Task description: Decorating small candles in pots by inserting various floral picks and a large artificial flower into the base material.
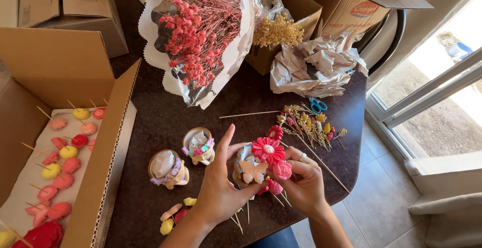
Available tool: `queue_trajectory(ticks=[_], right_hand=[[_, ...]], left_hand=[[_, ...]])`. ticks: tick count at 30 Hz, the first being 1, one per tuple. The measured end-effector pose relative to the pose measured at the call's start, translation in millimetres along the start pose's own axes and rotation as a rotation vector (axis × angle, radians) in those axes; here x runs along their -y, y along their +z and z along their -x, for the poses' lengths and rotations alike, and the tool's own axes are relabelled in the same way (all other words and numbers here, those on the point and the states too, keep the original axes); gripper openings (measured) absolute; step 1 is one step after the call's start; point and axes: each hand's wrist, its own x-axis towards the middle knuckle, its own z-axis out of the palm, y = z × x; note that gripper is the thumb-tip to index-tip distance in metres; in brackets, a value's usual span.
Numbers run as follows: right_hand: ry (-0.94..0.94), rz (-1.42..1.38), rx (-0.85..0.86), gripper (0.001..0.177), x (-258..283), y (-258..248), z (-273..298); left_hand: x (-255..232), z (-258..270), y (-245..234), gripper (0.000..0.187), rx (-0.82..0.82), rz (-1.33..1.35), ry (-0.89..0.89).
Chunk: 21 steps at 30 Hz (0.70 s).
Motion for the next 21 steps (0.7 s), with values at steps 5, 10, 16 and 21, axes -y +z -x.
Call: queue_trajectory(ticks=[5, 10, 16, 21], right_hand=[[-0.097, 0.034, -0.124, 0.021, 10, 15, 2], [0.048, -0.019, -0.258, 0.019, 12, 28, 12], [0.111, 0.030, -0.314, 0.021, 0, 35, 20], [0.139, 0.008, -0.326, 0.024, 3, 42, 18]], left_hand=[[0, 2, 1, 0.120, -0.027, -0.011, 0.005], [6, 5, 5, 0.120, -0.080, 0.008, 0.100], [14, 6, 7, 0.114, -0.135, -0.102, 0.210], [15, 7, 3, 0.107, -0.121, -0.105, 0.245]])
